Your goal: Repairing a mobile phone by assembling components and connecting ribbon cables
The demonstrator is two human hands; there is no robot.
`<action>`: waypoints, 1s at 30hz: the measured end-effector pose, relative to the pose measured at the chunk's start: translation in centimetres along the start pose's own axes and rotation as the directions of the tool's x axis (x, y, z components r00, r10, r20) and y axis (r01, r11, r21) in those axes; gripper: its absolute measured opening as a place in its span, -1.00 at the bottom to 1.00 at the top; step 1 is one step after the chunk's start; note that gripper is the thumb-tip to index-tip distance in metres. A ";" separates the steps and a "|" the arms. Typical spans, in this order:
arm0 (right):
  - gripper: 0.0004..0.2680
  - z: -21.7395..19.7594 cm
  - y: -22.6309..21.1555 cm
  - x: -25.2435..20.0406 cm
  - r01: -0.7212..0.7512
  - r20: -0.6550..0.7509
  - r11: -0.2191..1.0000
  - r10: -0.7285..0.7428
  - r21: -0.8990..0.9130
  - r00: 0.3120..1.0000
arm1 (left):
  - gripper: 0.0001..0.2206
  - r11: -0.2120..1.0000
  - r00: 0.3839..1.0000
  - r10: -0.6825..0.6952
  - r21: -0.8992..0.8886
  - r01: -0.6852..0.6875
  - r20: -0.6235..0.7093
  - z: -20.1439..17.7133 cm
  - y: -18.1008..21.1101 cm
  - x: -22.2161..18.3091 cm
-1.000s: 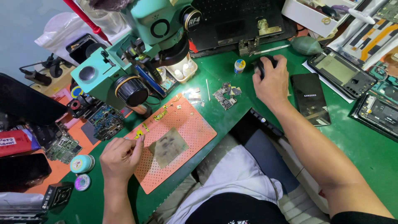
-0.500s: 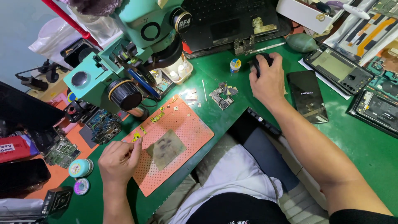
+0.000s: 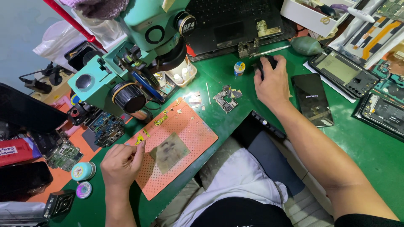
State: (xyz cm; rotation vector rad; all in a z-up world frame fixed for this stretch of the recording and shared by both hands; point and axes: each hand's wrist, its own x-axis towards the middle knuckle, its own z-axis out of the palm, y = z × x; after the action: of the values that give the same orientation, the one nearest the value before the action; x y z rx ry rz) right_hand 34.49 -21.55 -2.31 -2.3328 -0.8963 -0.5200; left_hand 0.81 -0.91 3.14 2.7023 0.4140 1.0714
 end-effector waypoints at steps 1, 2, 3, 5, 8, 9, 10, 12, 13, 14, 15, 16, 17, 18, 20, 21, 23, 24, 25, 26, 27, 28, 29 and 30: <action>-0.76 -0.1 -0.1 0.0 0.000 0.000 1.000 0.000 0.000 1.000 | -0.68 1.000 1.000 0.001 0.000 -0.001 0.000 0.0 0.0 0.0; -0.76 -0.2 -0.2 0.1 -0.020 0.019 1.000 0.020 0.005 1.000 | -0.67 1.000 1.000 0.002 0.004 -0.002 0.001 0.0 0.0 0.0; -0.76 -0.3 -0.4 0.1 -0.039 0.039 0.999 0.039 0.010 0.998 | -0.66 1.000 1.000 0.003 0.008 -0.003 0.002 0.0 0.0 0.0; -0.76 -0.3 -0.3 0.2 -0.025 0.032 1.000 0.025 0.009 0.999 | -0.67 1.000 1.000 0.000 0.005 0.000 0.002 0.0 0.0 0.0; -0.76 -0.2 -0.2 0.2 -0.015 0.028 1.000 0.015 0.011 0.999 | -0.68 1.000 1.000 -0.007 -0.002 0.007 -0.001 0.1 0.0 -0.1; -0.76 -0.2 -0.2 0.2 -0.019 0.031 1.000 0.019 0.014 0.999 | -0.68 1.000 1.000 -0.009 -0.007 0.009 -0.003 0.0 0.1 0.0; -0.76 -0.2 -0.2 0.3 -0.019 0.031 1.000 0.019 0.015 0.999 | -0.68 1.000 1.000 -0.008 -0.006 0.008 -0.003 0.0 0.0 0.0; -0.76 -0.1 -0.2 0.2 -0.028 0.037 0.999 0.027 0.020 0.999 | -0.66 1.000 1.000 0.014 0.002 -0.014 -0.001 0.0 0.0 0.0; -0.76 -0.2 -0.3 0.2 -0.030 0.039 0.999 0.030 0.019 0.999 | -0.66 1.000 1.000 0.013 0.000 -0.013 0.002 0.0 0.0 0.0; -0.76 -0.3 -0.4 0.2 -0.044 0.055 0.999 0.043 0.021 0.998 | -0.66 1.000 1.000 0.004 -0.008 -0.004 0.006 0.0 0.1 0.0; -0.76 -0.4 -0.5 0.3 -0.056 0.068 0.998 0.055 0.022 0.996 | -0.66 1.000 1.000 -0.003 -0.015 0.003 0.009 0.0 0.2 0.0; -0.76 -0.4 -0.4 0.3 -0.058 0.069 0.998 0.056 0.022 0.996 | -0.66 1.000 1.000 -0.003 -0.016 0.003 0.010 0.0 0.2 0.1; -0.75 -0.4 -0.4 0.4 -0.066 0.076 0.998 0.064 0.018 0.995 | -0.67 1.000 1.000 -0.003 -0.014 0.003 0.008 0.0 0.2 0.0; -0.75 -0.4 -0.4 0.4 -0.074 0.084 0.997 0.072 0.015 0.994 | -0.68 1.000 1.000 -0.002 -0.012 0.002 0.007 0.0 0.2 0.0; -0.75 -0.3 -0.4 0.4 -0.066 0.080 0.998 0.065 0.015 0.995 | -0.67 1.000 1.000 0.002 -0.011 -0.002 0.005 0.0 0.2 0.0; -0.75 -0.3 -0.4 0.4 -0.058 0.075 0.998 0.056 0.016 0.996 | -0.66 1.000 1.000 0.007 -0.009 -0.007 0.003 0.0 0.1 0.1; -0.75 -0.3 -0.5 0.4 -0.068 0.086 0.998 0.067 0.011 0.994 | -0.66 1.000 1.000 0.004 -0.009 -0.004 0.006 0.0 0.1 0.0; -0.75 -0.3 -0.5 0.5 -0.079 0.096 0.997 0.078 0.006 0.992 | -0.66 1.000 1.000 0.001 -0.008 -0.001 0.009 0.1 0.0 -0.1; -0.75 -0.2 -0.4 0.5 -0.079 0.097 0.997 0.079 0.005 0.992 | -0.66 1.000 1.000 0.001 -0.008 -0.001 0.009 0.1 0.0 -0.1; -0.75 -0.1 -0.2 0.4 -0.077 0.093 0.997 0.076 0.002 0.993 | -0.67 1.000 1.000 -0.003 -0.012 0.003 0.011 0.1 0.1 -0.1; -0.75 0.0 -0.1 0.4 -0.074 0.089 0.997 0.074 -0.001 0.993 | -0.67 1.000 1.000 -0.006 -0.014 0.006 0.013 0.1 0.1 -0.1; -0.75 -0.1 -0.2 0.5 -0.074 0.089 0.997 0.074 -0.001 0.993 | -0.67 1.000 1.000 -0.006 -0.014 0.006 0.013 0.1 0.0 -0.1; -0.75 -0.1 -0.3 0.5 -0.076 0.095 0.997 0.075 0.002 0.993 | -0.67 1.000 1.000 -0.004 -0.012 0.004 0.010 0.1 0.0 -0.1; -0.75 -0.2 -0.4 0.5 -0.077 0.101 0.997 0.076 0.006 0.992 | -0.66 1.000 1.000 -0.002 -0.009 0.002 0.006 0.1 0.0 -0.1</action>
State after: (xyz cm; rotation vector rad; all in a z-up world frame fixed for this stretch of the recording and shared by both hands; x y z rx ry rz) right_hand 34.55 -21.23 -1.71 -2.3917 -0.8485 -0.3686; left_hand 0.81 -0.98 3.03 2.6965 0.4093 1.0613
